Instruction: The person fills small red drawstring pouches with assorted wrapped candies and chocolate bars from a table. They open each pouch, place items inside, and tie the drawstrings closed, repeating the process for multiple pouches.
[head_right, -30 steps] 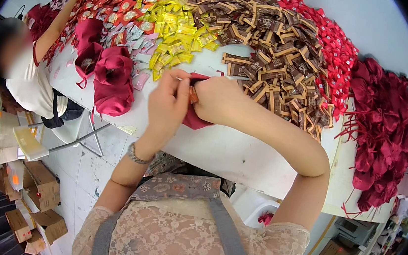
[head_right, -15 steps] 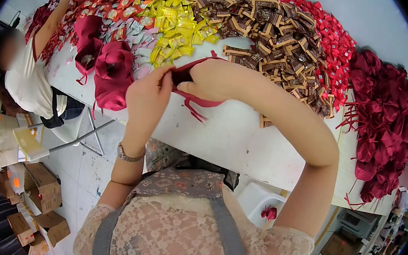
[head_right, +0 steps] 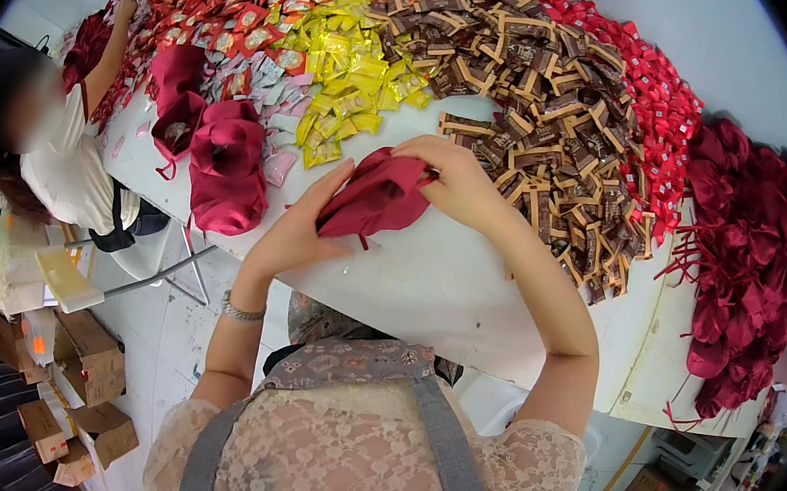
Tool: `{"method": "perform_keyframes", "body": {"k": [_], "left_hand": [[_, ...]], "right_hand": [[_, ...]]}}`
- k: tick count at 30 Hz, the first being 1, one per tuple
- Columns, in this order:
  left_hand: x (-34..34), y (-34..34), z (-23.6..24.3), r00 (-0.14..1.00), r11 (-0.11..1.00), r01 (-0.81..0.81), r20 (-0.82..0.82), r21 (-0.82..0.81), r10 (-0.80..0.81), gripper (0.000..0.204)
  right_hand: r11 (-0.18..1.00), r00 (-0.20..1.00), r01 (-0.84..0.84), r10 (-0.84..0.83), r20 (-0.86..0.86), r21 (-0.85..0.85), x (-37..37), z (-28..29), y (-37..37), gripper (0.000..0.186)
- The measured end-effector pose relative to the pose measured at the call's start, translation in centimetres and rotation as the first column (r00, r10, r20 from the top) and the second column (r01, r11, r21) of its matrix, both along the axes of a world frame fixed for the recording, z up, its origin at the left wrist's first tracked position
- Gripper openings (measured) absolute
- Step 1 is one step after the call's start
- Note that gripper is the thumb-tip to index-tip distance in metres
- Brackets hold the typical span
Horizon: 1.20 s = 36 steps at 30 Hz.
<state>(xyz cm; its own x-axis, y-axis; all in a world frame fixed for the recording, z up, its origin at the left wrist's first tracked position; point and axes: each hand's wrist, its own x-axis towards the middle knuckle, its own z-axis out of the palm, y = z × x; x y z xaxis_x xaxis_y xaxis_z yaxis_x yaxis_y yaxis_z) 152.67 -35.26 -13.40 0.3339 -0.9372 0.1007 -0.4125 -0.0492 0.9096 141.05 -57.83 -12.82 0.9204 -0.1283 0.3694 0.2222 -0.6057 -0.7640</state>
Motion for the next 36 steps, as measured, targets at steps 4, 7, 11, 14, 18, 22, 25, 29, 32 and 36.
{"method": "perform_keyframes", "body": {"k": [4, 7, 11, 14, 18, 22, 25, 29, 32, 36], "left_hand": [[0.5, -0.4, 0.0, 0.990, 0.980, -0.129, 0.074, 0.153, 0.119, 0.037], [1.0, -0.1, 0.9, 0.971, 0.951, -0.239, 0.015, 0.195, 0.240, 0.022], [1.8, 0.2, -0.9, 0.960, 0.958, -0.241, -0.106, 0.157, 0.259, 0.019], [1.4, 0.2, 0.0, 0.831, 0.937, -0.327, -0.434, 0.124, 0.347, 0.020], [-1.1, -2.0, 1.1, 0.477, 0.906, -0.421, -0.842, 0.032, 0.252, 0.023], [1.4, 2.3, -0.2, 0.408, 0.807, -0.582, -0.821, 0.102, 0.398, 0.024], [0.8, 4.8, -0.8, 0.687, 0.822, -0.564, -0.507, 0.081, 0.521, 0.018], [0.7, 4.8, 2.5, 0.919, 0.909, -0.355, 0.261, 0.218, 0.296, 0.024], [4.3, 3.5, 3.3, 0.371, 0.768, -0.593, 0.765, -0.242, 0.526, 0.033], [13.3, 6.2, 1.0, 0.176, 0.472, -0.881, 0.894, -0.044, 0.412, 0.032]], "right_hand": [[0.990, 0.975, 0.132, -0.138, -0.173, -0.045, -2.2, 0.3, -1.3, 0.018], [0.932, 0.909, 0.129, -0.248, -0.336, -0.339, -4.6, 2.7, -1.6, 0.020], [0.997, 0.808, 0.080, -0.079, -0.583, -0.025, -6.2, 4.5, -3.8, 0.023], [0.897, 0.901, 0.147, 0.052, -0.430, 0.417, -8.1, 2.4, -5.3, 0.025], [0.103, 0.987, -0.100, -0.112, 0.112, 0.990, -5.9, 2.3, 0.2, 0.018], [-0.229, 0.924, -0.267, -0.336, 0.181, 0.936, -9.9, 5.1, -0.3, 0.022], [-0.134, 0.933, -0.242, -0.304, 0.192, 0.961, -11.9, 2.0, -0.7, 0.029], [0.904, 0.930, 0.344, -0.292, -0.223, 0.252, -8.6, 1.5, 5.1, 0.028], [0.961, 0.912, 0.063, -0.165, -0.375, -0.271, -7.7, 1.3, 7.6, 0.045], [0.556, 0.626, 0.693, -0.780, 0.000, -0.459, -13.6, 3.1, -2.6, 0.022]]}}
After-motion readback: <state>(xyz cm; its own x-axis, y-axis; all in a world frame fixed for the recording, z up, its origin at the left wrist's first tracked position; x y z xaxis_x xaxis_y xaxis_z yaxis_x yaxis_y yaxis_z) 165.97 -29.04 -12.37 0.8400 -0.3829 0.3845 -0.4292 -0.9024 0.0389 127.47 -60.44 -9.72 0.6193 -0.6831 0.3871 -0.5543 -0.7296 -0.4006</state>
